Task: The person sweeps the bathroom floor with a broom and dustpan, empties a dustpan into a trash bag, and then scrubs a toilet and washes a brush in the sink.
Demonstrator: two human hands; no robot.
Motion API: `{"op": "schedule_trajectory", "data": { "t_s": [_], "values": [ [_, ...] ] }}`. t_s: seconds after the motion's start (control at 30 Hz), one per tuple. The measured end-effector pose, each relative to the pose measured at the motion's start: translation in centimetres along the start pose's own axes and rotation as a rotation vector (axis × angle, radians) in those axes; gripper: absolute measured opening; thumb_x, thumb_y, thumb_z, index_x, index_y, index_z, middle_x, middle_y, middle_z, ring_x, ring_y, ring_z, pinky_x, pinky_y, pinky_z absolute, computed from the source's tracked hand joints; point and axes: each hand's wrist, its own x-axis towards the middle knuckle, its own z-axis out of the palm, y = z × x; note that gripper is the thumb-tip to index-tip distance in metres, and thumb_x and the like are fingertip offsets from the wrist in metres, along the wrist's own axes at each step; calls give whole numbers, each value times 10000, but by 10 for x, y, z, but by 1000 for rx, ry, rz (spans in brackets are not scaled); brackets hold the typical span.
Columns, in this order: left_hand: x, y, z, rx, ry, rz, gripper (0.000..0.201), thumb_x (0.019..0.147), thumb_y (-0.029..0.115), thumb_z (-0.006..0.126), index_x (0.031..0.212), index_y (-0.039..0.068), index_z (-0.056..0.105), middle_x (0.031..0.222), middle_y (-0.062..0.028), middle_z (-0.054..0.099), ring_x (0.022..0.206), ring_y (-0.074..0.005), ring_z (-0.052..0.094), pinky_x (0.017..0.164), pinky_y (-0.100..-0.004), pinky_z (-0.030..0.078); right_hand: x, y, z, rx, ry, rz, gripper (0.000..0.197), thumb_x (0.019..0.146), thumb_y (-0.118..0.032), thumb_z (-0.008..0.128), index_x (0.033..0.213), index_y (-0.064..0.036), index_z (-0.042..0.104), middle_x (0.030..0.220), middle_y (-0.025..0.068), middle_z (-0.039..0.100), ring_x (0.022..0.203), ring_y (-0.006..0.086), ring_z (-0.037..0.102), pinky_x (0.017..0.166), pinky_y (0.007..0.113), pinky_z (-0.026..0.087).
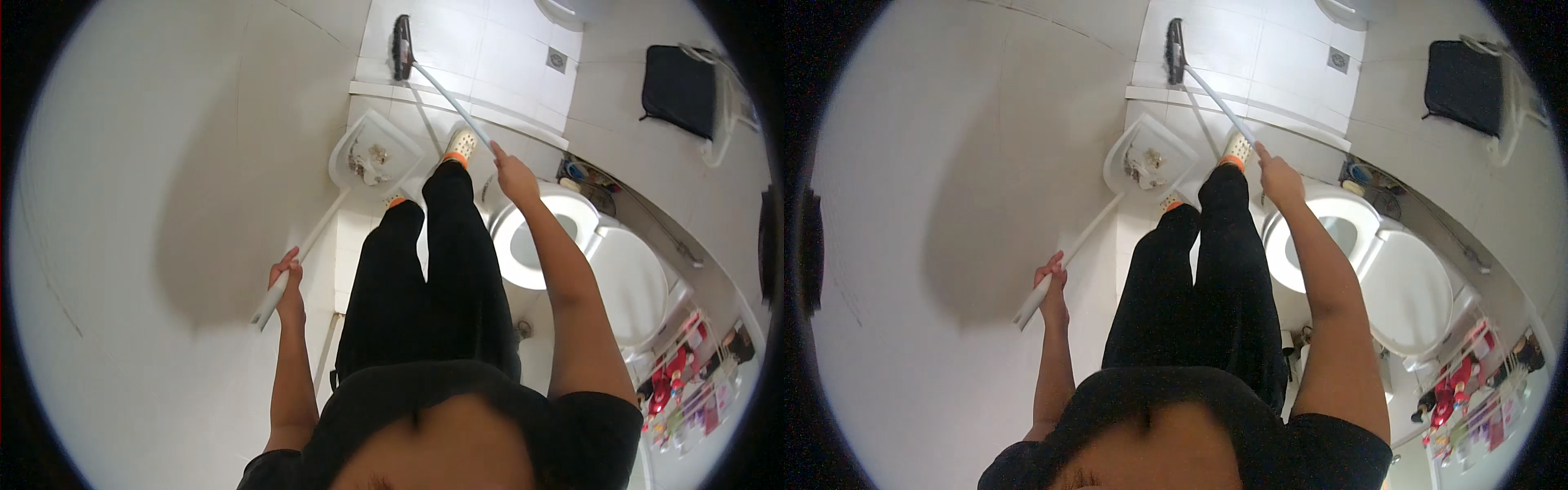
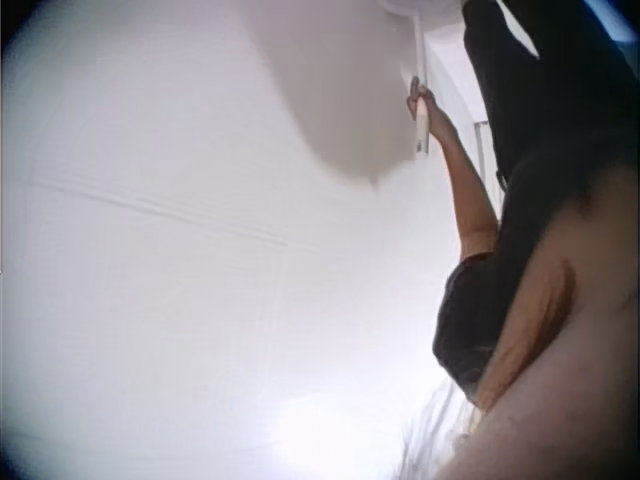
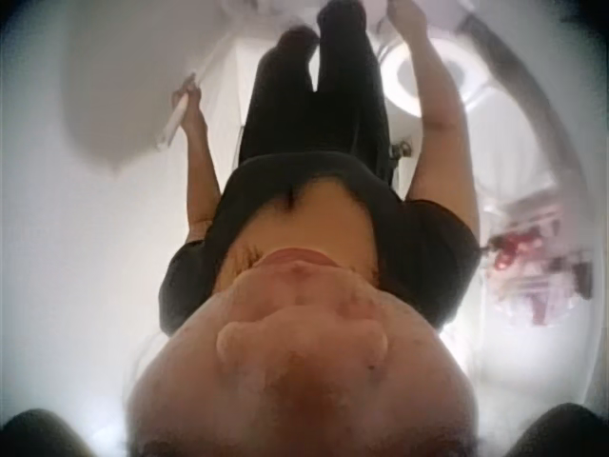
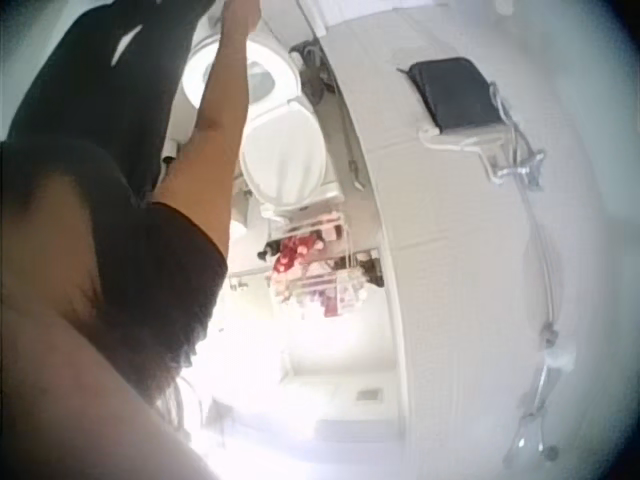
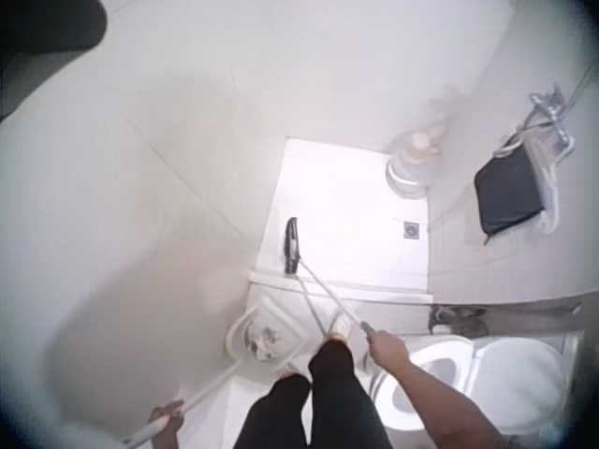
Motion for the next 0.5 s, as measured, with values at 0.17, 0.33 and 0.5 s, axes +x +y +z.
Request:
{"op": "schedule_trajectory", "data": {
  "t_s": [0.17,0.33,0.5],
  "values": [
    [1,67,64,61,31,-103,139,850,168,619,842,68,521,1211,-181,536,892,-96,484,794,-245,404,130,-24,-22,135,-93,-74,475,904,-204,411,1371,-251,337,1030,202,596,930,354,599,785,466,475],
    [5,85,84,69,47,-59,153,852,189,624,866,69,530,1208,-186,530,905,-108,485,819,-254,406,168,7,-29,-50,-162,-60,544,877,-198,434,1393,-267,279,1063,193,593,943,337,603,815,473,470],
    [7,102,97,79,63,-84,136,871,187,605,875,79,523,1216,-189,522,993,-124,502,852,-255,406,98,156,-67,-200,-255,123,518,926,-198,389,1399,-348,239,982,178,602,908,326,612,777,451,484]
  ]
}}
